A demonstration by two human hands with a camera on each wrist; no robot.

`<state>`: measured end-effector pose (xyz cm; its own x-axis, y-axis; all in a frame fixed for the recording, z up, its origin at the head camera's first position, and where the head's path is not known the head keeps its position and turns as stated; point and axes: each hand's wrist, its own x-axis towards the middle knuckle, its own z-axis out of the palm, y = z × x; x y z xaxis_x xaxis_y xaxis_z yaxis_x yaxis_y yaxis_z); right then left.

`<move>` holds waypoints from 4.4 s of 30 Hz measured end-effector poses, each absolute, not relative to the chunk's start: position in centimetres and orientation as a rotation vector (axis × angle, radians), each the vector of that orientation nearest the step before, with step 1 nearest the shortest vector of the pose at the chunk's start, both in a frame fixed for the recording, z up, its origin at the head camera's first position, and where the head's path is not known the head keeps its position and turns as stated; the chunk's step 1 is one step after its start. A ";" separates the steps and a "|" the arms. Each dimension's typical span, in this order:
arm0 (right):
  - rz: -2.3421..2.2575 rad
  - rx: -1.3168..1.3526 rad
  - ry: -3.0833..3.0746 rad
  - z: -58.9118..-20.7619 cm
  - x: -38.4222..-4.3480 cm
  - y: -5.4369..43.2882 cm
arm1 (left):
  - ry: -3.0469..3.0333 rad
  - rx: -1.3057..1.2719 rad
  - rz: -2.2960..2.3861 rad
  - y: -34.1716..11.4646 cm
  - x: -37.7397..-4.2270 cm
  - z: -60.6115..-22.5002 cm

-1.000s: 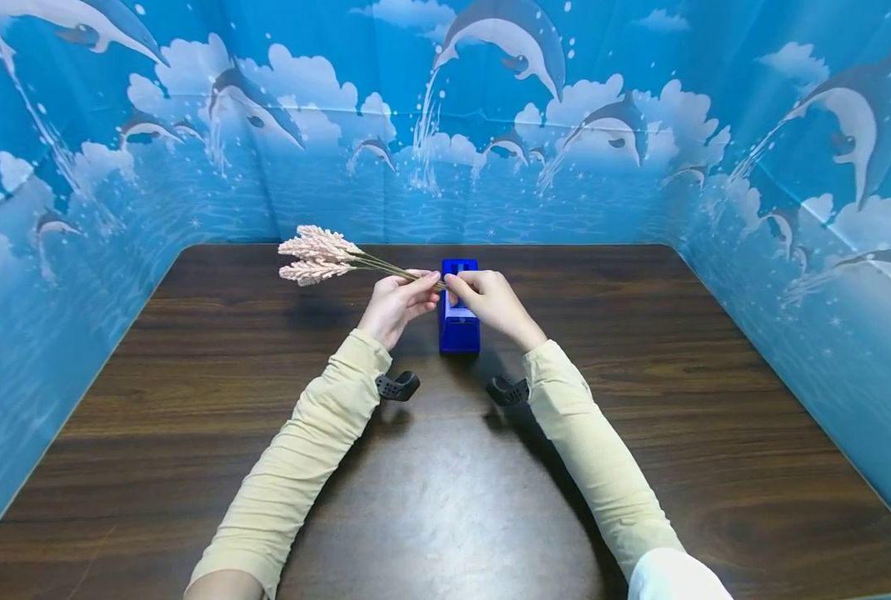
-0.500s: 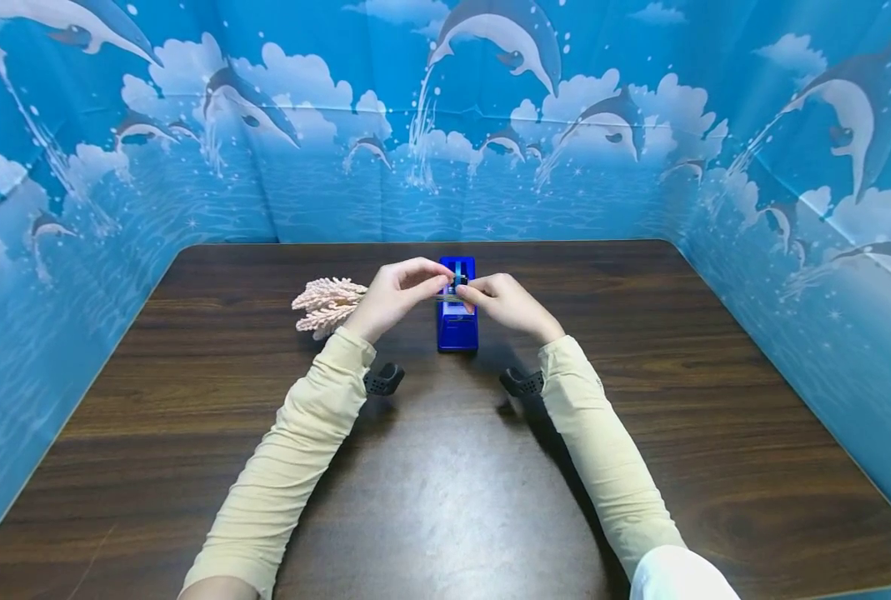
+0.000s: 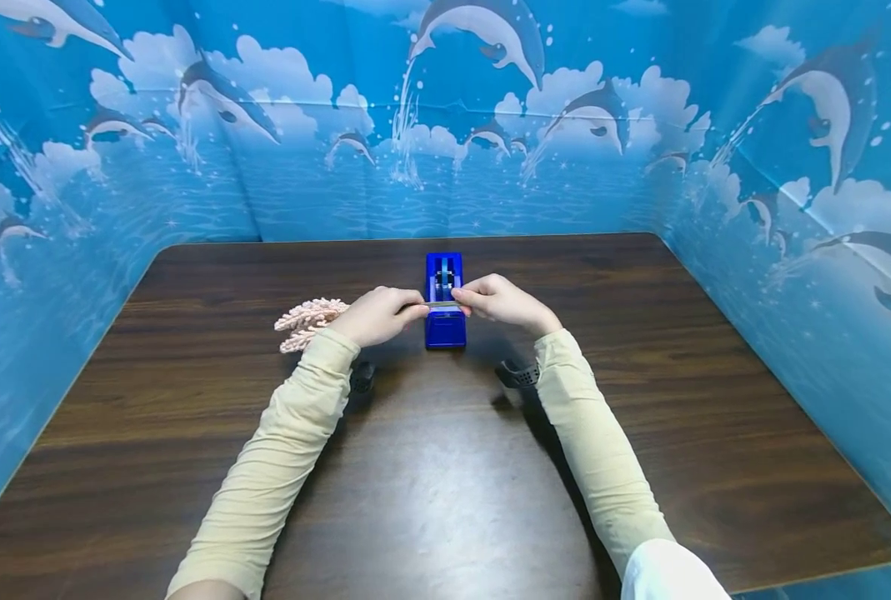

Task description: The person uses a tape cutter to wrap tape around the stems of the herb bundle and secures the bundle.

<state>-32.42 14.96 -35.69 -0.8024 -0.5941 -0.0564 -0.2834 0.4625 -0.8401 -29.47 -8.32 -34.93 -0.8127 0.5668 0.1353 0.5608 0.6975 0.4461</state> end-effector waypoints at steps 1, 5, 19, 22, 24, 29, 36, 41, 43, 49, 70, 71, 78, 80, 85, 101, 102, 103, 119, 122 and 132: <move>-1.271 -0.738 2.356 -35.7 -32.5 14.9 | 2.881 0.977 0.737 -8.4 -29.5 -35.0; -1.272 -0.710 2.285 -35.5 -32.5 15.1 | 2.838 1.046 0.713 -8.6 -29.9 -35.5; -0.951 -0.802 2.538 -35.2 -32.5 16.2 | 2.659 1.117 0.622 -9.6 -30.4 -36.0; -0.910 -0.767 2.650 -35.3 -32.5 15.8 | 2.633 1.118 0.612 -9.6 -30.4 -36.2; -0.912 -0.730 2.685 -35.4 -32.5 15.4 | 2.614 1.137 0.613 -9.4 -30.4 -36.2; -0.957 -0.670 2.703 -36.1 -32.3 13.6 | 2.585 1.189 0.634 -9.0 -30.1 -36.1; -1.062 -0.587 2.741 -36.6 -32.1 12.1 | 2.619 1.182 0.707 -8.6 -30.1 -36.8; -1.071 -0.520 2.785 -36.6 -32.1 11.6 | 2.605 1.188 0.793 -7.9 -30.4 -37.6; -1.075 -0.501 2.792 -36.5 -32.1 11.5 | 2.605 1.177 0.810 -7.7 -30.4 -37.9; -1.081 -0.504 2.826 -36.4 -31.9 11.2 | 2.635 1.080 0.854 -7.4 -30.2 -38.0; -1.458 -0.402 2.777 -37.2 -32.5 9.5 | 2.768 0.933 0.927 -6.9 -30.4 -39.1; -1.442 -0.395 2.784 -37.1 -32.4 9.5 | 2.770 0.922 0.932 -6.8 -30.4 -39.1; -1.352 -0.447 2.824 -36.3 -31.3 9.6 | 2.807 0.868 0.953 -6.5 -30.3 -39.1; -1.309 -0.448 2.843 -36.2 -30.9 9.8 | 2.805 0.875 0.963 -6.5 -30.5 -39.1; -1.224 -0.499 2.845 -36.0 -30.0 10.4 | 2.808 0.840 0.972 -6.8 -30.7 -39.2; -1.089 -0.760 2.767 -35.6 -26.7 11.4 | 2.801 0.813 0.928 -7.1 -30.8 -39.4; -1.077 -0.764 2.761 -35.7 -26.5 11.4 | 2.800 0.813 0.931 -7.2 -30.7 -39.4; -1.057 -0.766 2.763 -35.8 -26.3 11.4 | 2.797 0.811 0.934 -7.3 -30.6 -39.4; -1.127 -0.805 2.493 -34.9 -26.6 12.6 | 2.689 0.797 0.784 -8.9 -30.8 -37.9; -1.189 -0.848 2.558 -34.6 -26.9 13.0 | 2.628 0.806 0.746 -9.4 -30.7 -37.1; -1.262 -0.976 2.715 -35.5 -27.6 12.6 | 2.500 0.922 0.669 -9.5 -30.0 -35.2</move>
